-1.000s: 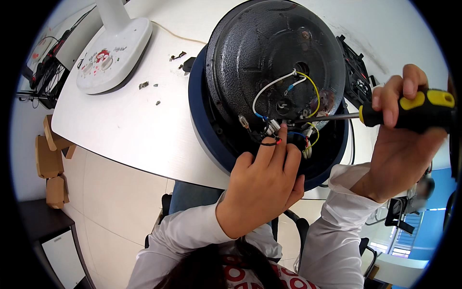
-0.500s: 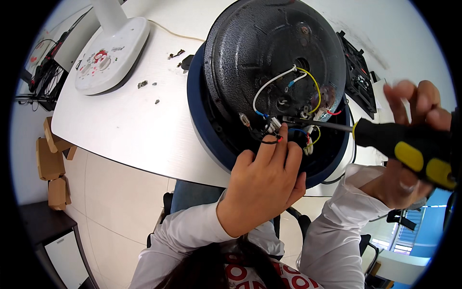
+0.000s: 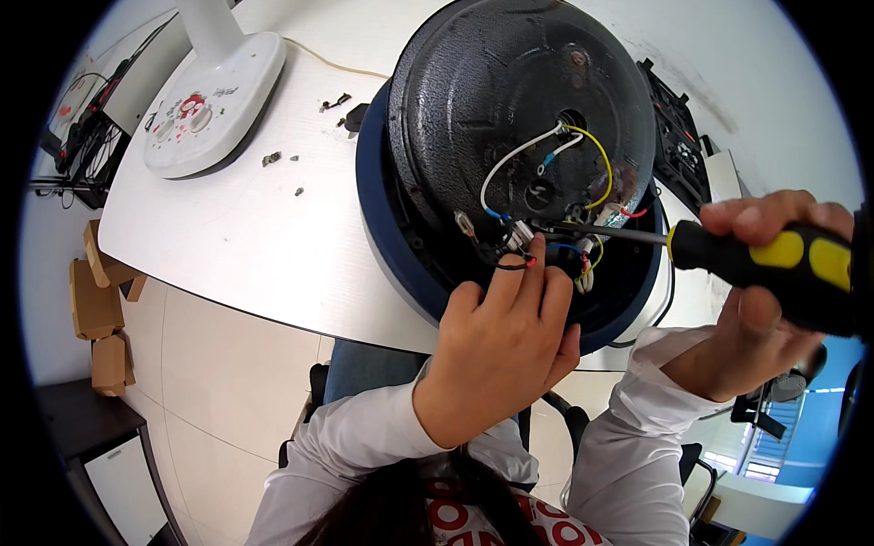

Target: The person works on the underside of a disassembled electric fan, connecting and securing colored wires to terminal screws using a screwdriver. They repeatedly tighten connections and adjust wire placement within the motor housing.

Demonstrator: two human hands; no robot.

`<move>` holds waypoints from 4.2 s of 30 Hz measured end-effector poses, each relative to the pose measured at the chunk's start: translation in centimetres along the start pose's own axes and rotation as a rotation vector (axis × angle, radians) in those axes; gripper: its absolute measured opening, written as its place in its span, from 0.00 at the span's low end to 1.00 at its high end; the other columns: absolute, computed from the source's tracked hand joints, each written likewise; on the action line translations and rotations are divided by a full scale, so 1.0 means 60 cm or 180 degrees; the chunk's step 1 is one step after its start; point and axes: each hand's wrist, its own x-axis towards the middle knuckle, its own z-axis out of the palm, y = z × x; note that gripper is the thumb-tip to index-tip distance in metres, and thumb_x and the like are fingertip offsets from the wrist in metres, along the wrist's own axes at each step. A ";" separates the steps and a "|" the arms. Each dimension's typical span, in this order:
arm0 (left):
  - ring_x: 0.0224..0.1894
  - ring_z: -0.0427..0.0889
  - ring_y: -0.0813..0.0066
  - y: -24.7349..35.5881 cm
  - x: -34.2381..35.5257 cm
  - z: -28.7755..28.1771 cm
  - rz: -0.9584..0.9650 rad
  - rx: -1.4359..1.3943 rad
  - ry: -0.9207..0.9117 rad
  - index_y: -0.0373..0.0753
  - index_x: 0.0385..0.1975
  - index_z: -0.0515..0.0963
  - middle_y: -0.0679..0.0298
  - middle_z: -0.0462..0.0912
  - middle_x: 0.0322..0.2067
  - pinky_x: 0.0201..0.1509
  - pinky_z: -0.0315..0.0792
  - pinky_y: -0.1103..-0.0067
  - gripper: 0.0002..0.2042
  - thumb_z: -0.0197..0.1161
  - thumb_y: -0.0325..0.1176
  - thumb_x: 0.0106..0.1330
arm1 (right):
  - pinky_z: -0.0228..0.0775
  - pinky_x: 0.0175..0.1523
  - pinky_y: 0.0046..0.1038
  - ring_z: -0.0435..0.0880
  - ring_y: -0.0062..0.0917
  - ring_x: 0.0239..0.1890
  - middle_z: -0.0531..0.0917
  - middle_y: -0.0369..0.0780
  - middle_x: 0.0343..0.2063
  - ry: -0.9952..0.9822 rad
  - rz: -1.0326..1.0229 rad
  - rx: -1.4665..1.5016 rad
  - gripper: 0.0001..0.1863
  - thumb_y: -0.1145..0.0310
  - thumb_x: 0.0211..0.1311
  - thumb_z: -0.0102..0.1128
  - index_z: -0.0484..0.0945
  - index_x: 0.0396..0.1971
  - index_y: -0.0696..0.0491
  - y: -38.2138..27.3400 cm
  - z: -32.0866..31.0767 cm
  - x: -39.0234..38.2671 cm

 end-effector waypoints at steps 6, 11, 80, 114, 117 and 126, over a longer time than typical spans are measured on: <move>0.45 0.74 0.65 0.006 0.001 -0.003 -0.0028 0.0007 -0.0119 0.35 0.42 0.76 0.55 0.79 0.55 0.35 0.65 0.75 0.21 0.60 0.44 0.55 | 0.77 0.49 0.34 0.82 0.29 0.35 0.76 0.46 0.37 0.0339 0.0598 -0.0110 0.41 0.50 0.64 0.60 0.51 0.64 0.60 -0.010 0.012 -0.008; 0.45 0.73 0.64 0.006 0.001 -0.004 -0.0057 0.0025 -0.0134 0.35 0.43 0.75 0.54 0.78 0.56 0.36 0.65 0.74 0.21 0.60 0.44 0.55 | 0.77 0.53 0.37 0.85 0.36 0.43 0.81 0.53 0.41 -0.0314 0.0403 -0.0558 0.34 0.58 0.64 0.62 0.58 0.61 0.60 -0.040 0.000 0.004; 0.43 0.74 0.64 0.007 0.001 -0.002 -0.0006 -0.0011 0.0058 0.35 0.40 0.75 0.54 0.79 0.54 0.34 0.66 0.75 0.20 0.61 0.44 0.54 | 0.83 0.40 0.25 0.83 0.25 0.36 0.78 0.41 0.36 0.0553 -0.0208 0.0130 0.37 0.56 0.38 0.83 0.69 0.46 0.52 -0.049 0.009 -0.015; 0.45 0.75 0.63 0.011 0.001 -0.013 0.0159 0.0042 0.0239 0.34 0.41 0.75 0.59 0.80 0.51 0.36 0.68 0.71 0.19 0.63 0.41 0.56 | 0.78 0.47 0.27 0.84 0.29 0.39 0.77 0.40 0.35 0.1912 0.1204 0.0525 0.30 0.80 0.43 0.76 0.67 0.46 0.55 -0.064 0.053 -0.095; 0.44 0.75 0.65 0.004 -0.006 -0.010 0.0200 -0.0043 0.0286 0.36 0.40 0.76 0.62 0.82 0.48 0.37 0.68 0.72 0.17 0.64 0.39 0.56 | 0.79 0.48 0.32 0.84 0.31 0.40 0.78 0.41 0.35 0.2749 0.0959 0.1109 0.26 0.74 0.54 0.71 0.68 0.51 0.56 -0.053 0.054 -0.109; 0.42 0.79 0.68 -0.011 -0.010 -0.042 0.0597 -0.0920 0.0184 0.39 0.35 0.77 0.69 0.85 0.44 0.40 0.69 0.73 0.10 0.66 0.28 0.53 | 0.51 0.16 0.11 0.66 0.10 0.21 0.80 0.36 0.33 0.1955 0.2195 0.1987 0.16 0.59 0.71 0.53 0.70 0.50 0.55 0.083 -0.066 -0.071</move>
